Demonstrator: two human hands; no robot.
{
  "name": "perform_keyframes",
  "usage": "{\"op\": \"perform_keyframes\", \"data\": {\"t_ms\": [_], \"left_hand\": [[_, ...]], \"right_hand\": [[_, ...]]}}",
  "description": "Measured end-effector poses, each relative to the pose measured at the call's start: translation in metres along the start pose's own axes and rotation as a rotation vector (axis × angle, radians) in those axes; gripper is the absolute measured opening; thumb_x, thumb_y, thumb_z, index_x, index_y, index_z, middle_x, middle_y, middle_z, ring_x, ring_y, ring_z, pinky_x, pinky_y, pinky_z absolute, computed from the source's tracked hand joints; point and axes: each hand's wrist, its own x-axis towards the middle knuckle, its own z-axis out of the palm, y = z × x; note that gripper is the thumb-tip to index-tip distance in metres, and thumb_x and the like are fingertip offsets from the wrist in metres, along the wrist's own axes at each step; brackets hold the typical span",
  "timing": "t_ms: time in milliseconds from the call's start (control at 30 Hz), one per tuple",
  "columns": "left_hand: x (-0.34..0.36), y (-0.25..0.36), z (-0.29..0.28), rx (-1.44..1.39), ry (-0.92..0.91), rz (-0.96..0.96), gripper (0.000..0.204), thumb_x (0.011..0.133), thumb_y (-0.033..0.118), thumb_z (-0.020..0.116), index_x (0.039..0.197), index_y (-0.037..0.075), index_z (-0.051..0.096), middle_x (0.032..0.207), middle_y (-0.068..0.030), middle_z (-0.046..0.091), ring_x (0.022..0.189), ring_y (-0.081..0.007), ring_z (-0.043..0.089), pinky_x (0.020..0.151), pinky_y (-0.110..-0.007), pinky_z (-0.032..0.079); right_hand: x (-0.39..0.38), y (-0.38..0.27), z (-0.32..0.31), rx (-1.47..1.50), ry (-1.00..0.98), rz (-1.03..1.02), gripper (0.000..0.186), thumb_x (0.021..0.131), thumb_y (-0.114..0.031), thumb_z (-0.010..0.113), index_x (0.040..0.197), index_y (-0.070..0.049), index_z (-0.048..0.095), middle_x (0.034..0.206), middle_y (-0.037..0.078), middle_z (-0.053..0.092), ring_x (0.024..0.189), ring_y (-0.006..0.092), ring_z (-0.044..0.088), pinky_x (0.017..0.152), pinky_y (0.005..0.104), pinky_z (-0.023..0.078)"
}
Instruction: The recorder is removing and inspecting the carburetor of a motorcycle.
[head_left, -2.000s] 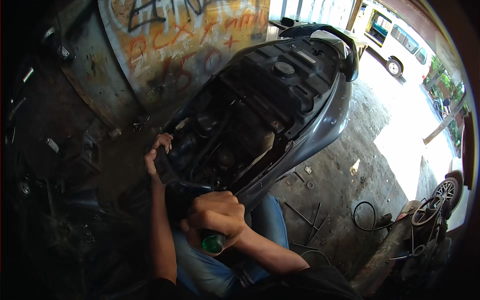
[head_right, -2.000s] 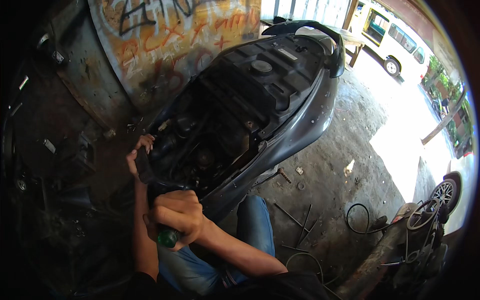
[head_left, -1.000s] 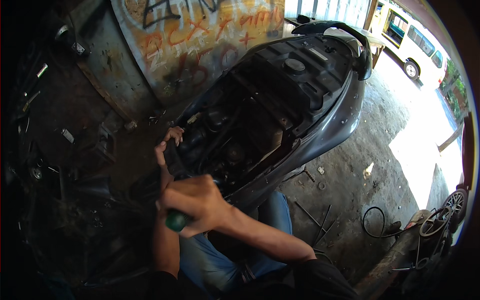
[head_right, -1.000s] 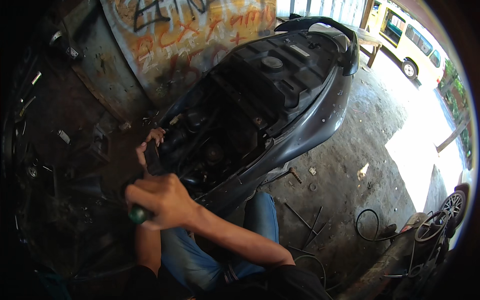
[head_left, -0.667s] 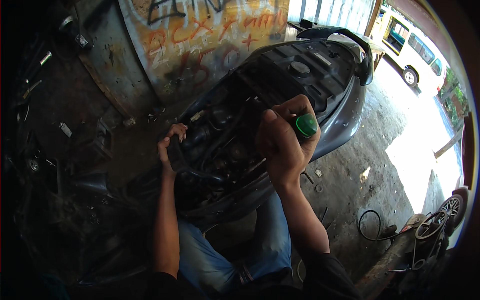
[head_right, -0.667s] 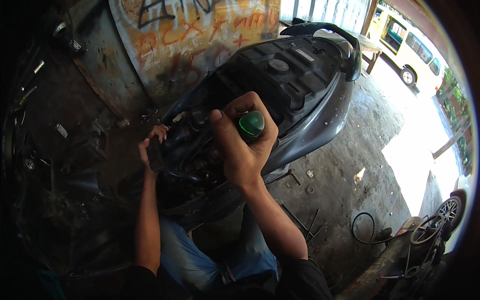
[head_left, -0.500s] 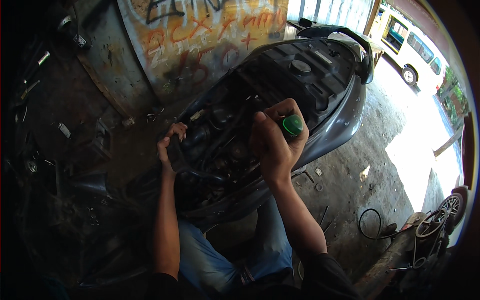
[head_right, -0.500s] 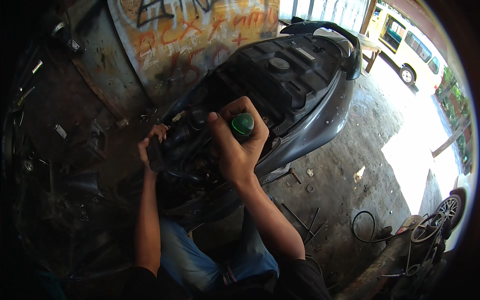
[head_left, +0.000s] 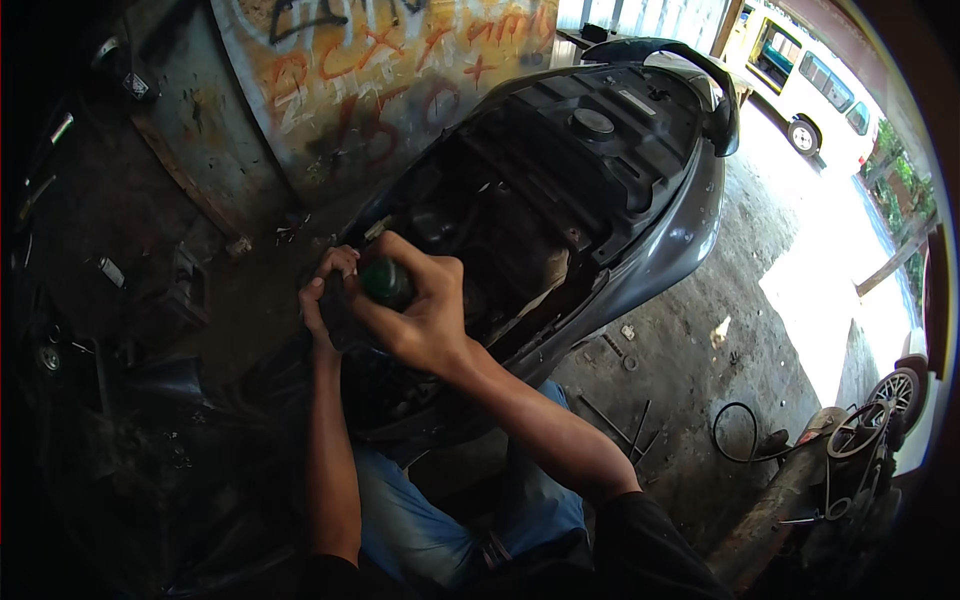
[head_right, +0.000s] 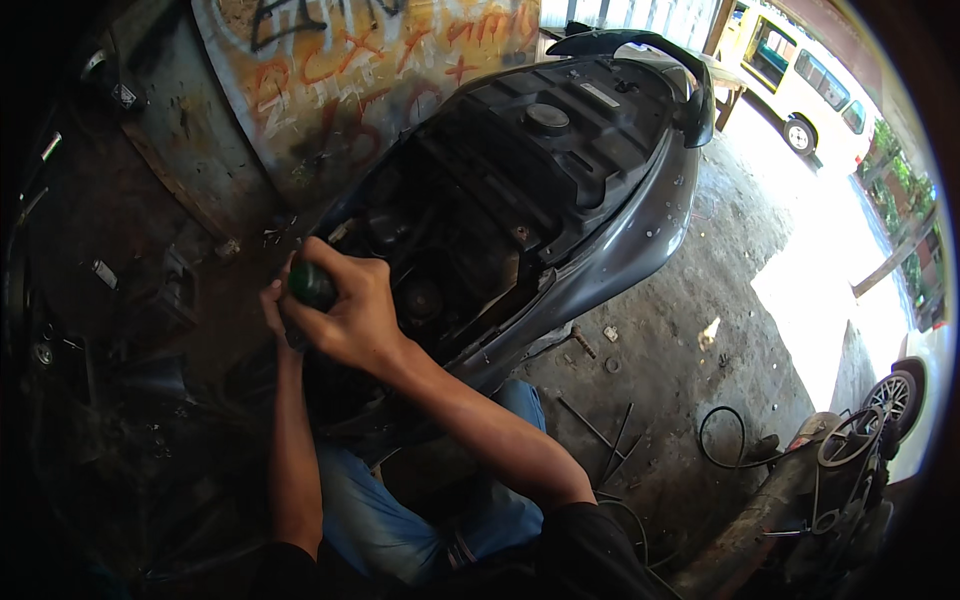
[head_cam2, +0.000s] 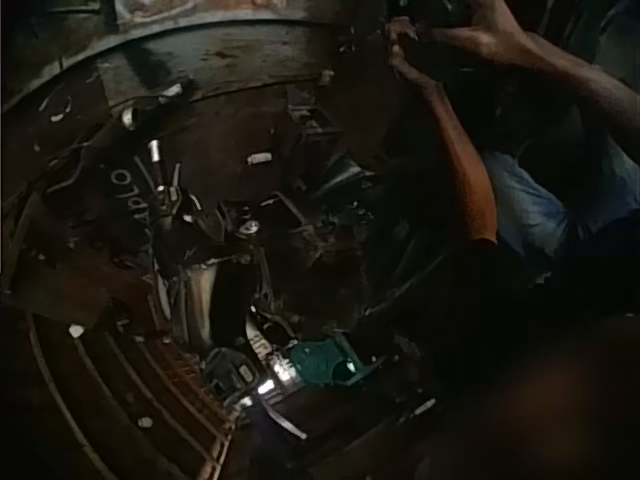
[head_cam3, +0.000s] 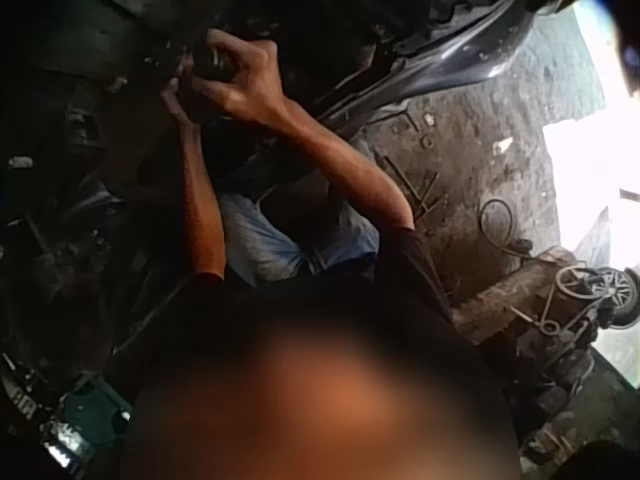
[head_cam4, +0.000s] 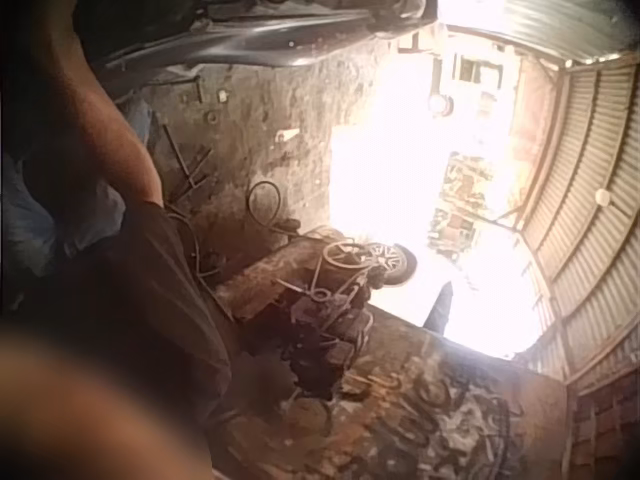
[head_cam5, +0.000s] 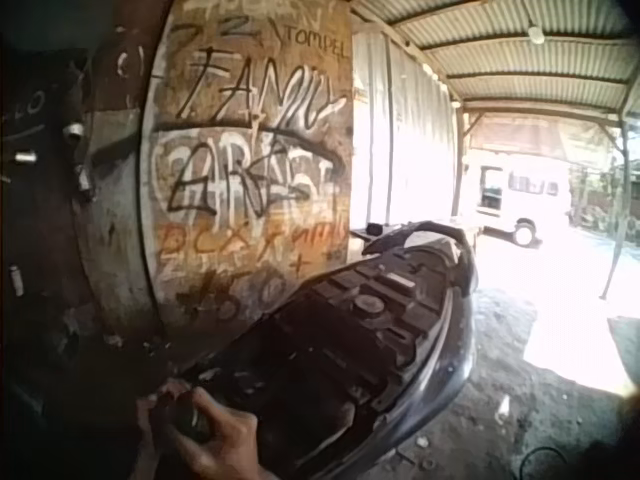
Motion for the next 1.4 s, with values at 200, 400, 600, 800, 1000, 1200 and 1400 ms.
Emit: {"op": "perform_keyframes", "data": {"t_ms": [200, 400, 600, 800, 1000, 1200, 1400], "left_hand": [[-0.003, 0.005, -0.007, 0.024, -0.073, 0.044, 0.043, 0.093, 0.045, 0.033, 0.084, 0.004, 0.044, 0.091, -0.0115, 0.048, 0.102, -0.0264, 0.048, 0.108, -0.043, 0.035], [-0.007, 0.007, -0.016, 0.050, -0.104, 0.071, 0.043, 0.093, 0.045, 0.033, 0.084, 0.004, 0.044, 0.091, -0.0116, 0.048, 0.102, -0.0265, 0.048, 0.108, -0.043, 0.035], [-0.008, 0.003, -0.019, 0.055, -0.136, 0.087, 0.043, 0.093, 0.044, 0.033, 0.084, 0.004, 0.044, 0.091, -0.0117, 0.048, 0.103, -0.0267, 0.048, 0.108, -0.043, 0.035], [0.005, -0.008, -0.016, 0.055, -0.191, 0.102, 0.043, 0.093, 0.044, 0.033, 0.084, 0.004, 0.044, 0.091, -0.0118, 0.049, 0.103, -0.0268, 0.048, 0.108, -0.043, 0.035], [0.007, -0.001, -0.012, 0.141, -0.223, 0.175, 0.038, 0.095, 0.039, 0.027, 0.085, 0.005, 0.040, 0.089, -0.0106, 0.046, 0.099, -0.0259, 0.048, 0.111, -0.047, 0.034], [0.003, 0.008, -0.011, 0.093, -0.226, 0.109, 0.042, 0.095, 0.038, 0.032, 0.088, 0.001, 0.050, 0.098, -0.0132, 0.057, 0.119, -0.0284, 0.052, 0.115, -0.044, 0.032], [0.000, 0.070, 0.005, 0.598, 0.043, 0.075, 0.016, 0.088, 0.007, 0.056, 0.101, 0.003, 0.065, 0.117, -0.0115, 0.068, 0.125, -0.0244, 0.061, 0.110, -0.044, 0.042]], "right_hand": [[-0.025, -0.007, 0.039, -0.186, -0.233, -0.112, 0.026, 0.072, -0.013, 0.078, 0.092, -0.009, 0.061, 0.064, 0.007, 0.059, 0.056, 0.0281, 0.065, 0.052, 0.0417, 0.049], [-0.029, 0.001, 0.052, -0.226, -0.354, -0.111, 0.033, 0.073, -0.016, 0.080, 0.100, -0.009, 0.061, 0.061, 0.007, 0.059, 0.057, 0.0282, 0.067, 0.053, 0.0402, 0.050], [-0.016, -0.016, 0.041, -0.245, -0.343, -0.050, 0.033, 0.074, -0.014, 0.078, 0.101, -0.007, 0.061, 0.067, 0.009, 0.064, 0.064, 0.0300, 0.070, 0.058, 0.0406, 0.054], [0.047, -0.067, -0.016, 0.106, 0.016, -0.128, 0.014, 0.082, -0.001, 0.075, 0.090, -0.002, 0.063, 0.075, 0.002, 0.066, 0.067, 0.0123, 0.064, 0.065, 0.0276, 0.052], [0.040, -0.221, -0.196, 0.455, 0.177, -0.151, 0.018, 0.109, -0.015, 0.045, 0.093, -0.007, 0.047, 0.068, 0.000, 0.043, 0.046, 0.0076, 0.032, 0.040, 0.0244, 0.031], [-0.082, -0.260, -0.317, 0.040, 0.523, -0.051, 0.020, 0.109, -0.015, 0.051, 0.124, -0.002, 0.053, 0.068, -0.004, 0.039, 0.049, 0.0038, 0.030, 0.039, 0.0198, 0.026], [-0.303, -0.100, -0.365, -0.682, 0.282, 1.029, 0.016, 0.103, -0.022, 0.068, 0.110, -0.009, 0.059, 0.078, -0.002, 0.054, 0.061, 0.0071, 0.049, 0.052, 0.0259, 0.040]]}}
